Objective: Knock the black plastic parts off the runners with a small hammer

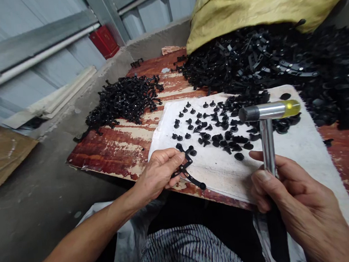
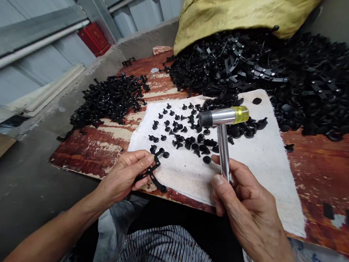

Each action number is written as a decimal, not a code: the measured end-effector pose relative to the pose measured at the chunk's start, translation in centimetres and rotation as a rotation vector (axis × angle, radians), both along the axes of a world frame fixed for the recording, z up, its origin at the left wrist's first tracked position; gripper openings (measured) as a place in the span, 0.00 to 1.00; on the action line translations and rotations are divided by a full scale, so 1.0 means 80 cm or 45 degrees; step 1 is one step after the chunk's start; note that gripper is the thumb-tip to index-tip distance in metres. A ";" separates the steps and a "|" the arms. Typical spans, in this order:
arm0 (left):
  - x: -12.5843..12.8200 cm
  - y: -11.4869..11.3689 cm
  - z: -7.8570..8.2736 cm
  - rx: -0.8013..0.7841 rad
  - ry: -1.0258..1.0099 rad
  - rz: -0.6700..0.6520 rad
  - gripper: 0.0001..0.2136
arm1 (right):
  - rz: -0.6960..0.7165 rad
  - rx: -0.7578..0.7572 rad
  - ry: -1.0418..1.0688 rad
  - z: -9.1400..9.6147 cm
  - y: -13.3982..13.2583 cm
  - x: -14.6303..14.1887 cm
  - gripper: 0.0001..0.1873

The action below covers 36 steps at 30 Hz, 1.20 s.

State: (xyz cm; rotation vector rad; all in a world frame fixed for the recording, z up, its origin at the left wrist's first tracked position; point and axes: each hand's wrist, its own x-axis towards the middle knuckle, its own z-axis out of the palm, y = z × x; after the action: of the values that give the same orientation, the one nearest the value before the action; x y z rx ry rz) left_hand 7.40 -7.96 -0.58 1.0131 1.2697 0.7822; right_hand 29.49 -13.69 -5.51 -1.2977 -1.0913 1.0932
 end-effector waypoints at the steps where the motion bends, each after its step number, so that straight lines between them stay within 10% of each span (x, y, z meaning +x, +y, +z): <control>1: 0.000 0.000 0.000 -0.003 0.006 0.000 0.17 | 0.002 -0.001 0.007 0.000 0.000 0.000 0.16; 26: 0.004 0.006 0.008 -0.090 0.238 -0.024 0.14 | 0.059 0.015 -0.132 0.005 0.003 0.001 0.17; 36: -0.013 0.012 0.001 -0.058 0.286 -0.160 0.12 | 0.247 0.662 -0.988 0.048 -0.002 0.002 0.31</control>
State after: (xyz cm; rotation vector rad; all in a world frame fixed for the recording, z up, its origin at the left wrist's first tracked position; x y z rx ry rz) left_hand 6.36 -6.97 -0.52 1.1561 1.3933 0.5524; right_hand 29.64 -13.85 -1.69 -1.2130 -1.9545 0.3530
